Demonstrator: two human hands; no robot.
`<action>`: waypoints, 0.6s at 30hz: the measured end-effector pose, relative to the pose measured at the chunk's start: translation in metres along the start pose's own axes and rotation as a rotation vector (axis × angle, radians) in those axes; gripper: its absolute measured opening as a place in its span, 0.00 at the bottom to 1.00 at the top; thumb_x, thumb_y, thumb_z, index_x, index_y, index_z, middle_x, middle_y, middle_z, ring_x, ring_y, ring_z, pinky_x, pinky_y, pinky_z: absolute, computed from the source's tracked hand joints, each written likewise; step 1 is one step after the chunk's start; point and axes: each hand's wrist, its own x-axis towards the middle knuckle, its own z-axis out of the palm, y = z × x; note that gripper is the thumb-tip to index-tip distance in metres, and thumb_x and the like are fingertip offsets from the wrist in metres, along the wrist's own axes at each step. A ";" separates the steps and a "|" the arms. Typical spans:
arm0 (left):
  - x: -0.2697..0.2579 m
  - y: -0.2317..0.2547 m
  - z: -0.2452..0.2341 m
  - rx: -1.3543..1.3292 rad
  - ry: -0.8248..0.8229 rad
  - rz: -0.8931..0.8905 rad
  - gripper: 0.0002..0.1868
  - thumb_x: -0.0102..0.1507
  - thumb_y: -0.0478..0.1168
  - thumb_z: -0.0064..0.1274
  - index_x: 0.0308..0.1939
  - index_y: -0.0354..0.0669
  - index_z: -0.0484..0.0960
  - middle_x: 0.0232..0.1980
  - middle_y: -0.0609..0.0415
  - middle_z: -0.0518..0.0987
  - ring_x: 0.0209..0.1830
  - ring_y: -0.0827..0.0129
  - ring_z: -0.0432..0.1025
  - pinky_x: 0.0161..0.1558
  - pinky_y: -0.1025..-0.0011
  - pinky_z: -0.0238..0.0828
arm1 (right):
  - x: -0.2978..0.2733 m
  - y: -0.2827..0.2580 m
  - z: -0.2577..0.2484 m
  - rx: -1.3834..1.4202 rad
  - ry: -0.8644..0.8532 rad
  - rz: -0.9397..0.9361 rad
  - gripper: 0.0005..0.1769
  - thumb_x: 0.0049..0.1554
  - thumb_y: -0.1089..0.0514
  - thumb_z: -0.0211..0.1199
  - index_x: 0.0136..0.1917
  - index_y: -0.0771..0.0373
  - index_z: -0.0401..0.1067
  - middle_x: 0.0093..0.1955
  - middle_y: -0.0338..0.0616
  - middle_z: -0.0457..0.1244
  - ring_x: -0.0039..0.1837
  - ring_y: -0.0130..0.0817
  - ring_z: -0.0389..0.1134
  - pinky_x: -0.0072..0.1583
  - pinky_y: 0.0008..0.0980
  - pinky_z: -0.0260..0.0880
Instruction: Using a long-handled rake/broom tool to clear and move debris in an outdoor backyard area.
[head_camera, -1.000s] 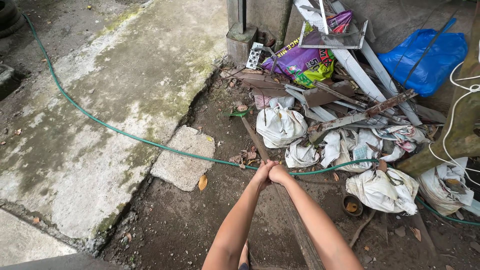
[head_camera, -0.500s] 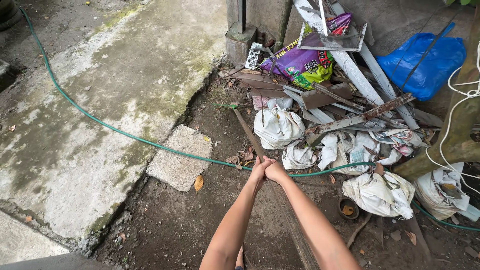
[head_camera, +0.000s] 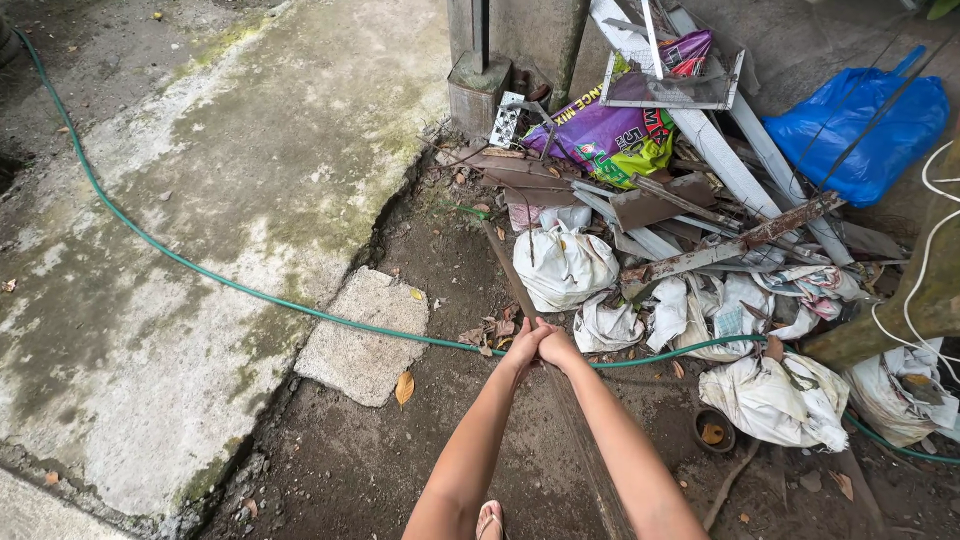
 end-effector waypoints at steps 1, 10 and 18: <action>-0.005 0.003 0.003 0.000 0.000 -0.003 0.63 0.59 0.51 0.59 0.81 0.41 0.26 0.71 0.39 0.69 0.60 0.60 0.74 0.52 0.64 0.77 | 0.006 0.012 0.004 0.001 -0.001 0.002 0.31 0.65 0.52 0.45 0.80 0.51 0.55 0.81 0.46 0.54 0.80 0.39 0.57 0.75 0.34 0.57; -0.060 -0.021 0.019 0.173 0.027 -0.159 0.62 0.59 0.55 0.57 0.81 0.41 0.28 0.42 0.45 0.79 0.22 0.71 0.68 0.19 0.74 0.61 | -0.012 0.064 0.023 0.018 -0.051 0.022 0.29 0.68 0.52 0.36 0.80 0.57 0.57 0.84 0.45 0.48 0.85 0.38 0.43 0.80 0.35 0.38; -0.127 -0.087 0.061 0.085 0.045 -0.211 0.61 0.59 0.56 0.56 0.82 0.55 0.26 0.48 0.50 0.79 0.29 0.70 0.70 0.27 0.71 0.65 | -0.085 0.126 0.016 -0.138 -0.098 -0.017 0.30 0.67 0.55 0.45 0.81 0.58 0.56 0.86 0.47 0.42 0.87 0.37 0.36 0.81 0.37 0.38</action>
